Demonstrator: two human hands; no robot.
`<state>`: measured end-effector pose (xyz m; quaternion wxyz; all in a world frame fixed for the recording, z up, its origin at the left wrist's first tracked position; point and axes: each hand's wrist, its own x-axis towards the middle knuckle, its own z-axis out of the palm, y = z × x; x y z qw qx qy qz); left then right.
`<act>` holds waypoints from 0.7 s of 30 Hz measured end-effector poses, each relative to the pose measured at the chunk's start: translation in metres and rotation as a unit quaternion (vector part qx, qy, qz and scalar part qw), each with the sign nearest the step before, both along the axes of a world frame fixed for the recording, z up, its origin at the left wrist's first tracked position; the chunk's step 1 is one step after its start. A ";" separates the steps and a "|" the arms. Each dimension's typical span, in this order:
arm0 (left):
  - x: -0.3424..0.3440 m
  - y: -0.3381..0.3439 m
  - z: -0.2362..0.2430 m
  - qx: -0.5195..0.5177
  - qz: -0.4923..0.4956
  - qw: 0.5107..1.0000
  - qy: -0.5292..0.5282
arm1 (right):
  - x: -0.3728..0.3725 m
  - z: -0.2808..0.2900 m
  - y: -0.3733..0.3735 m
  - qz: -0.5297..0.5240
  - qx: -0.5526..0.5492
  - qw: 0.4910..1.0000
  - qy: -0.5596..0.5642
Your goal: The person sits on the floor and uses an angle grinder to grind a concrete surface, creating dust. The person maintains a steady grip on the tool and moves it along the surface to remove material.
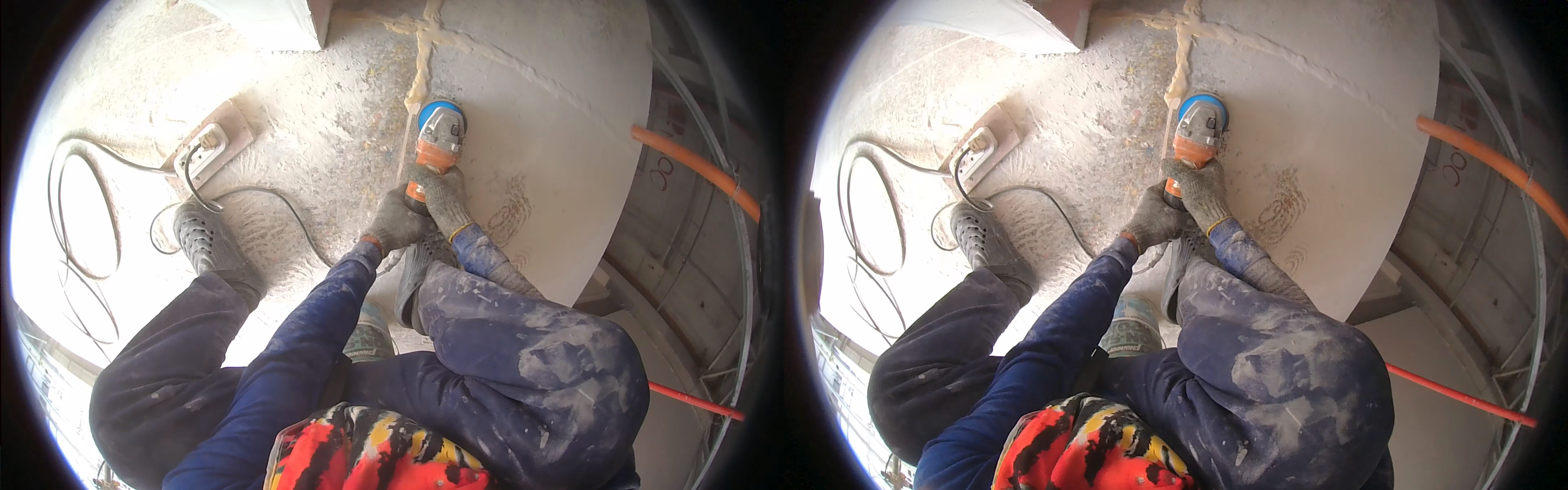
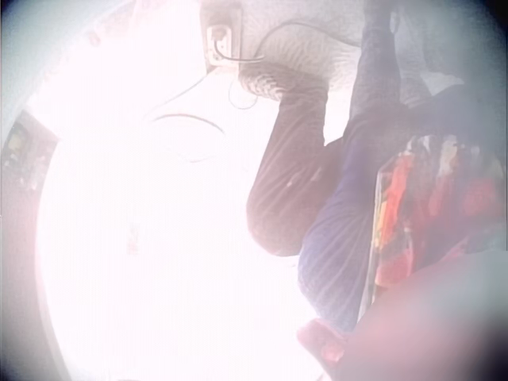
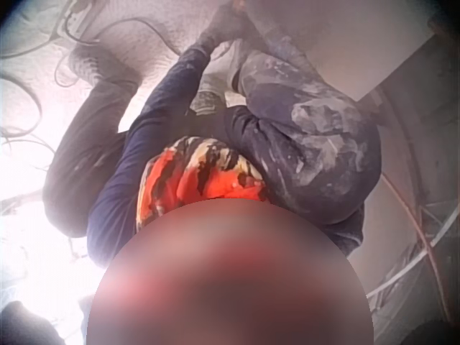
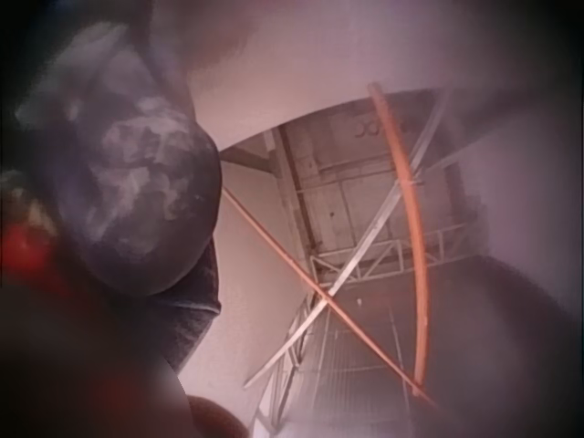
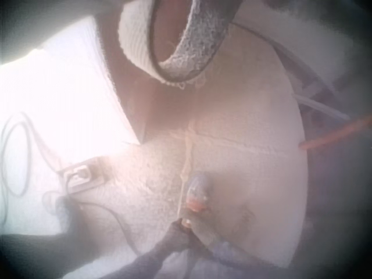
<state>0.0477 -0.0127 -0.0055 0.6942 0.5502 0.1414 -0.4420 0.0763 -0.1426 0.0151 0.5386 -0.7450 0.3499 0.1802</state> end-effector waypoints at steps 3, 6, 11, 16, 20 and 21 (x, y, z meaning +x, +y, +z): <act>0.003 0.002 0.002 0.001 -0.023 1.000 0.002 | -0.002 -0.007 -0.003 -0.030 0.010 0.999 0.011; 0.007 0.001 0.007 0.033 -0.051 0.998 -0.014 | -0.006 -0.015 -0.008 -0.061 0.016 0.998 0.015; 0.003 -0.002 0.005 0.027 -0.021 0.998 -0.052 | -0.006 -0.015 -0.013 -0.048 0.017 0.999 0.009; -0.003 -0.008 -0.003 0.053 -0.008 0.998 -0.034 | 0.001 -0.008 -0.009 0.001 0.014 1.000 0.023; -0.002 -0.007 -0.001 0.042 -0.021 0.998 -0.032 | 0.001 -0.007 -0.009 0.015 0.016 0.999 0.026; -0.001 -0.008 0.001 0.022 -0.009 0.999 -0.024 | 0.000 -0.008 -0.010 0.012 0.017 0.999 0.024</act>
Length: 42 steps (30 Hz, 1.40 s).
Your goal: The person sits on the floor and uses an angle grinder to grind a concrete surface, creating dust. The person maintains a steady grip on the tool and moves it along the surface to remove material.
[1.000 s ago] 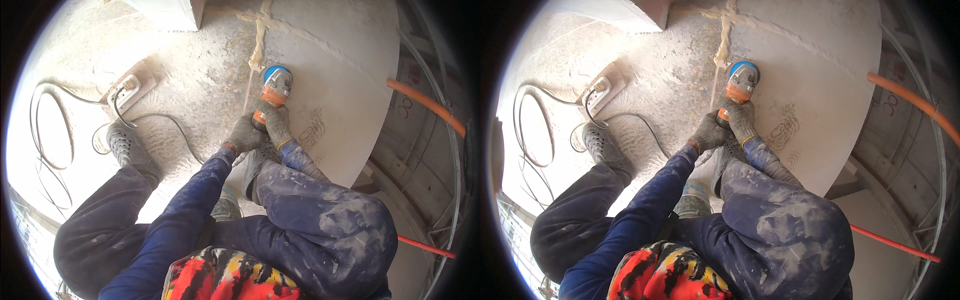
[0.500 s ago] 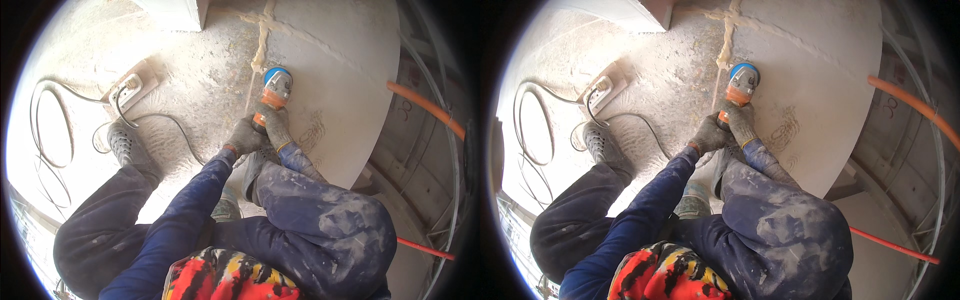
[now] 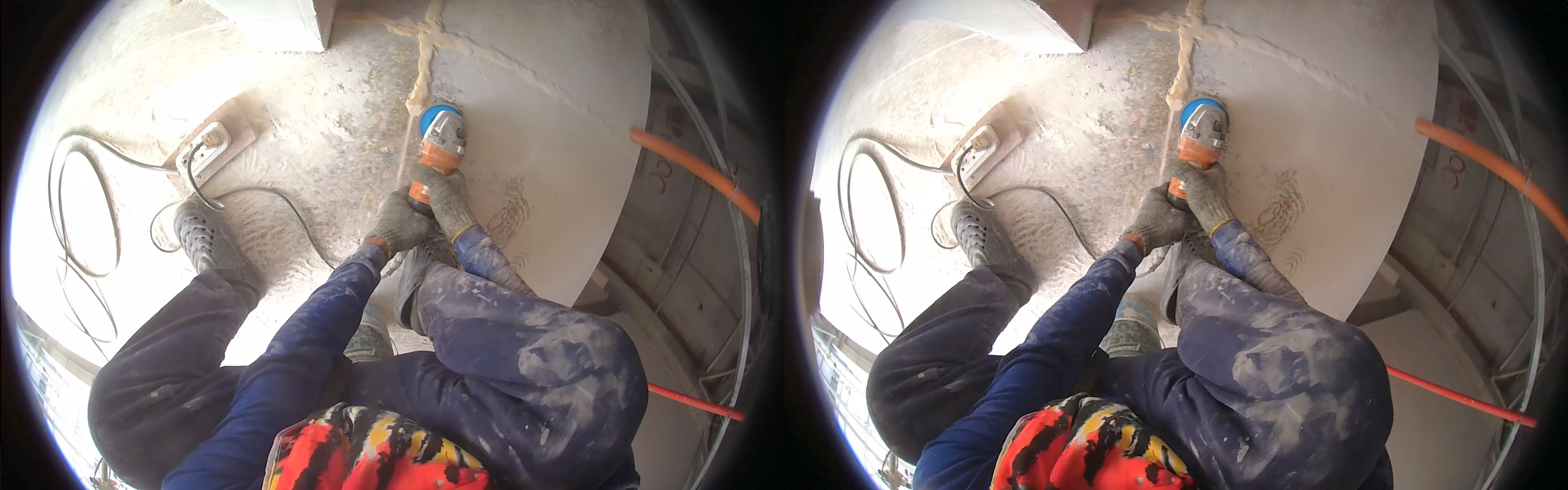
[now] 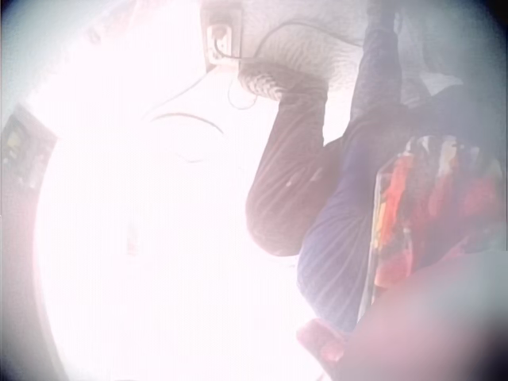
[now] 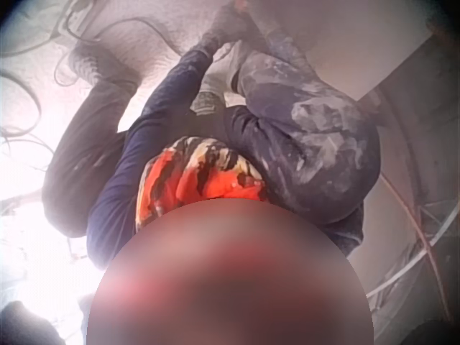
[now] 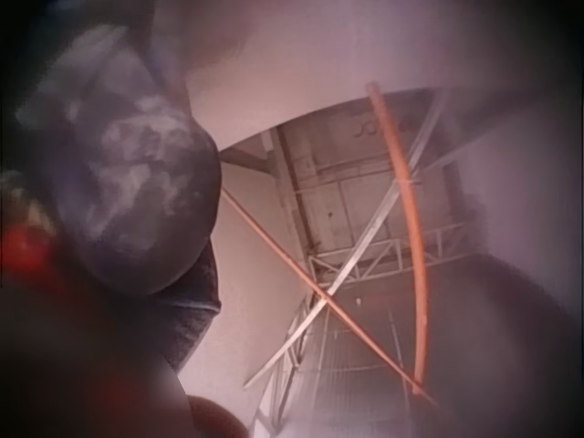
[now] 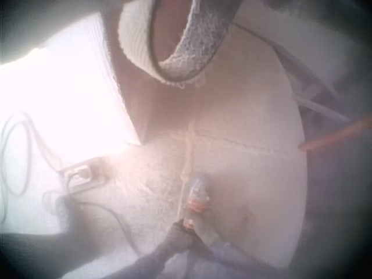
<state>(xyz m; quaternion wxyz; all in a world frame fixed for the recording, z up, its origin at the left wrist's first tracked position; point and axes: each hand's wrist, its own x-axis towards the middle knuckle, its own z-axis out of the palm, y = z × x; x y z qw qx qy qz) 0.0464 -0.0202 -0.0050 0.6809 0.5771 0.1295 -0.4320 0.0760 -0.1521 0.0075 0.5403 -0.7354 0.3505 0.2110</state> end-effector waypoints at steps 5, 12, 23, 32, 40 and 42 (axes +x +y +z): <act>0.006 0.000 0.010 0.029 -0.067 0.997 0.012 | -0.008 -0.002 -0.012 -0.031 0.002 0.999 -0.011; 0.008 -0.009 0.016 0.041 -0.023 0.998 -0.035 | -0.001 0.002 -0.019 -0.023 -0.015 0.999 -0.032; -0.001 -0.002 0.000 0.007 -0.024 1.000 -0.018 | -0.002 -0.003 -0.011 0.002 -0.005 1.000 0.008; 0.006 0.001 0.007 0.032 -0.024 0.999 0.020 | 0.000 -0.003 -0.004 -0.017 -0.001 1.000 0.008; 0.001 0.003 0.009 0.043 0.002 0.999 -0.030 | 0.002 -0.001 0.003 -0.042 -0.005 0.999 0.022; -0.001 0.004 0.009 0.064 -0.010 0.998 -0.028 | 0.001 0.000 0.005 -0.025 0.019 1.000 0.002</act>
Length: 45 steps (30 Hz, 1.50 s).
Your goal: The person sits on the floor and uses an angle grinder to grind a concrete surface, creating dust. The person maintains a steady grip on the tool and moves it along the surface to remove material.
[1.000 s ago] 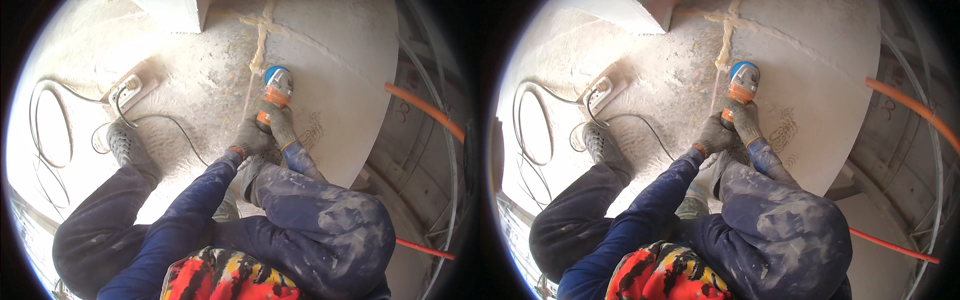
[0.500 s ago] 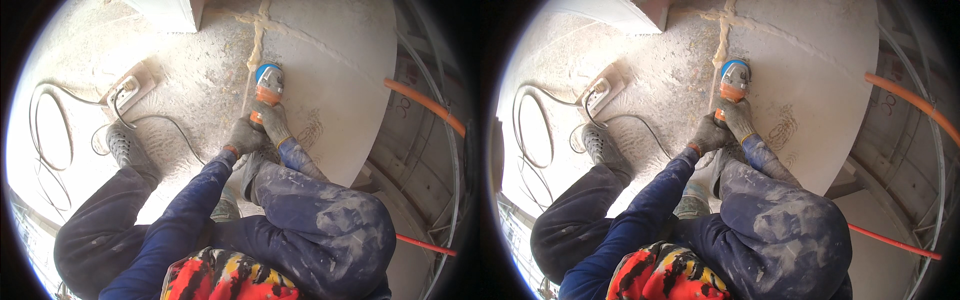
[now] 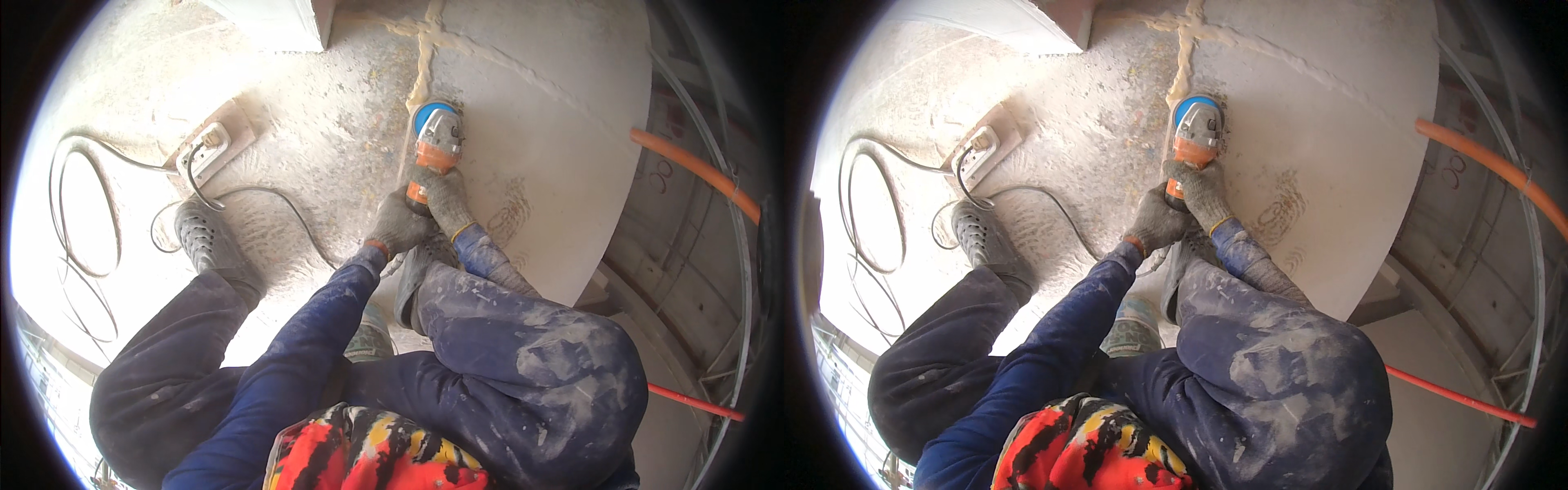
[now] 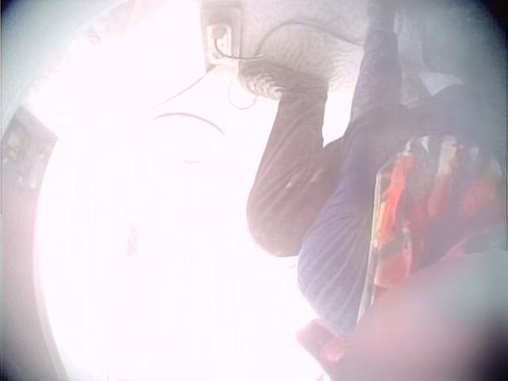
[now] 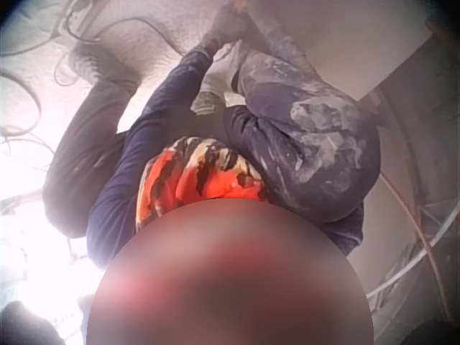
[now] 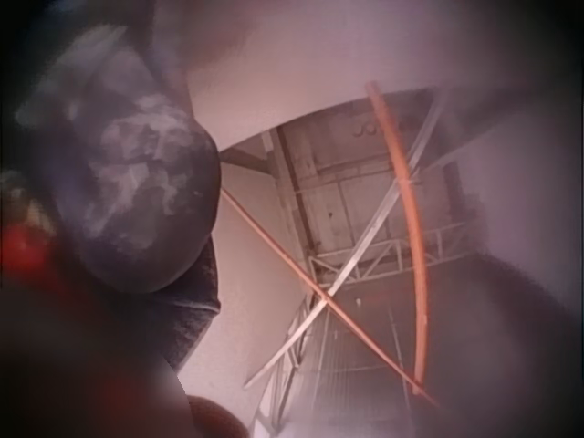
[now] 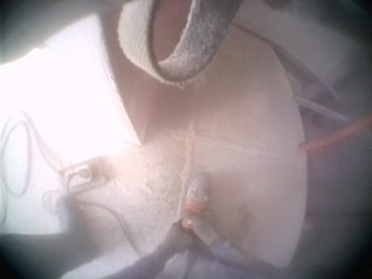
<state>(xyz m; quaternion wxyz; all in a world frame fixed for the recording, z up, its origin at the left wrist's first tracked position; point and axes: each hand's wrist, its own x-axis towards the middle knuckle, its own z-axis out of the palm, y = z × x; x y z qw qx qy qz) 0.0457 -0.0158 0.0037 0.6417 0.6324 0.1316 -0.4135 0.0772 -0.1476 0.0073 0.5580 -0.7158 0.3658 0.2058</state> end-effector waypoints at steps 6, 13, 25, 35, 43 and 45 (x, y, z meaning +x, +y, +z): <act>-0.002 -0.001 -0.002 -0.020 0.017 1.000 0.009 | 0.000 0.000 0.004 0.019 0.004 1.000 0.006; -0.001 0.004 -0.001 -0.030 0.022 0.999 0.019 | 0.004 -0.005 0.002 0.094 -0.019 0.995 0.006; -0.002 0.004 -0.003 -0.054 0.043 0.998 0.006 | 0.007 -0.001 0.000 0.112 0.007 0.992 0.060; 0.000 0.006 0.000 -0.049 0.017 0.998 0.022 | 0.001 -0.007 0.000 0.075 0.003 0.996 0.039; 0.002 0.005 -0.003 -0.068 0.024 0.997 0.041 | 0.003 0.001 0.004 0.023 0.000 1.000 0.022; 0.004 0.006 -0.001 -0.061 0.006 0.997 0.045 | 0.003 0.003 0.003 0.030 -0.002 0.999 0.029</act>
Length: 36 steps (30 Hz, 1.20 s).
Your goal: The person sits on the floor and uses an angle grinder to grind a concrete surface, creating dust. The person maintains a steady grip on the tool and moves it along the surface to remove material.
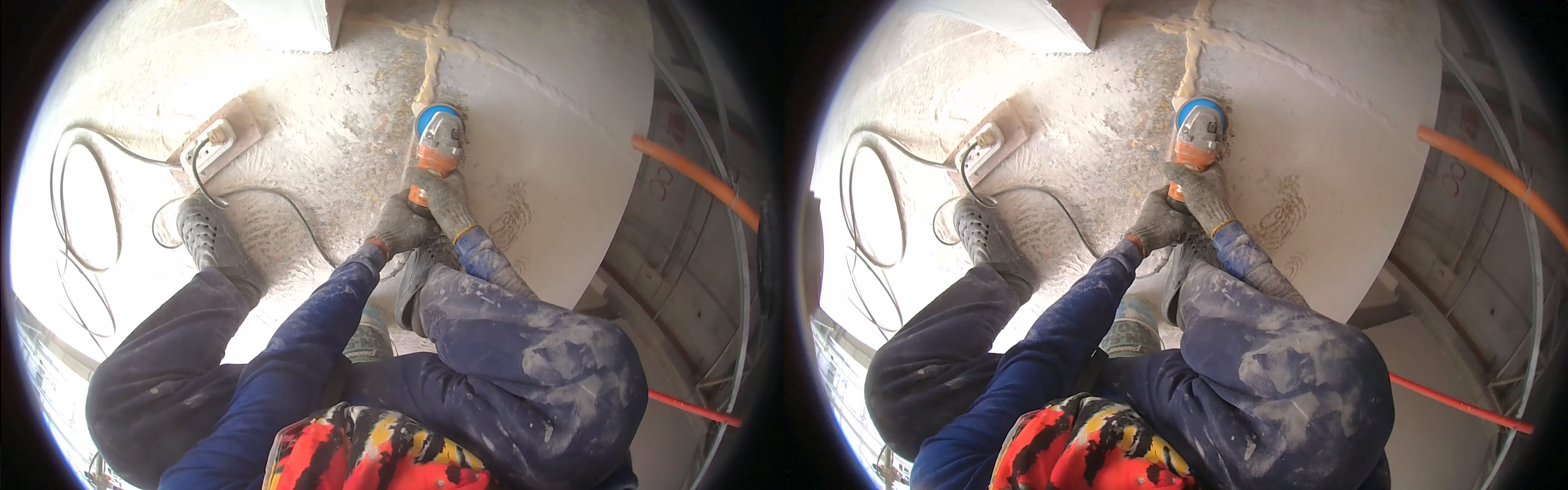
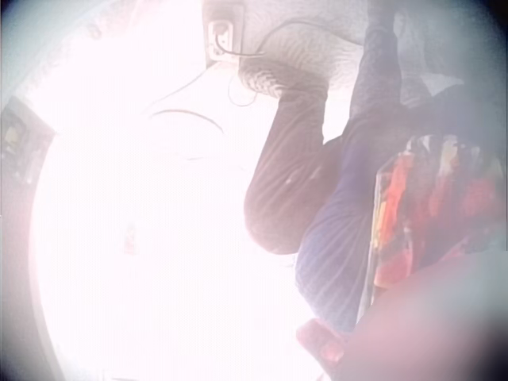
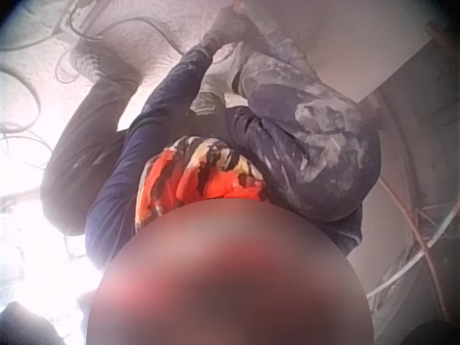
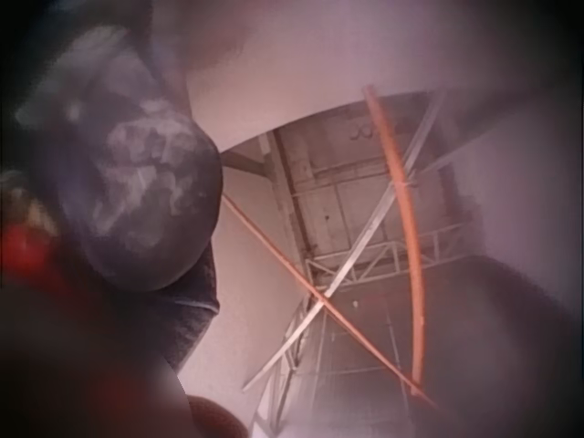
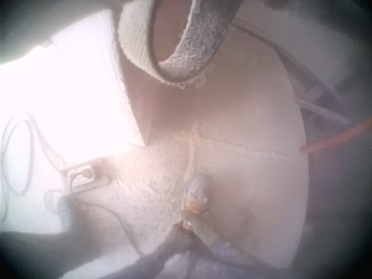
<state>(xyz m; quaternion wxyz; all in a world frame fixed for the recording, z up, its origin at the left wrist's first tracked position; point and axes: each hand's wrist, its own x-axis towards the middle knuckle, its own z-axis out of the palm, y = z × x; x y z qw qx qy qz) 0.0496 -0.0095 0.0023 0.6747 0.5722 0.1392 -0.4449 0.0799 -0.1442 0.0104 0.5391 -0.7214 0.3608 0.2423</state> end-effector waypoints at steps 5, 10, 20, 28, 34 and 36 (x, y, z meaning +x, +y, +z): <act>0.005 -0.003 0.006 -0.003 -0.021 1.000 -0.002 | -0.003 -0.003 -0.006 -0.031 -0.026 0.998 -0.043; 0.006 -0.012 0.004 0.006 -0.032 0.999 -0.013 | -0.009 -0.008 -0.020 -0.024 -0.043 0.998 -0.049; 0.006 -0.008 0.001 0.000 -0.025 1.000 -0.014 | -0.003 0.001 -0.011 -0.064 -0.006 0.998 -0.014; 0.005 -0.012 0.005 0.025 0.009 1.000 0.008 | 0.001 0.000 -0.014 -0.031 -0.028 0.999 -0.012; 0.012 -0.009 0.006 -0.013 -0.057 0.998 0.011 | 0.001 0.003 -0.016 -0.040 -0.026 0.999 0.003; 0.011 -0.011 0.006 0.004 -0.057 0.998 0.005 | 0.002 0.006 -0.017 -0.031 -0.029 0.999 -0.004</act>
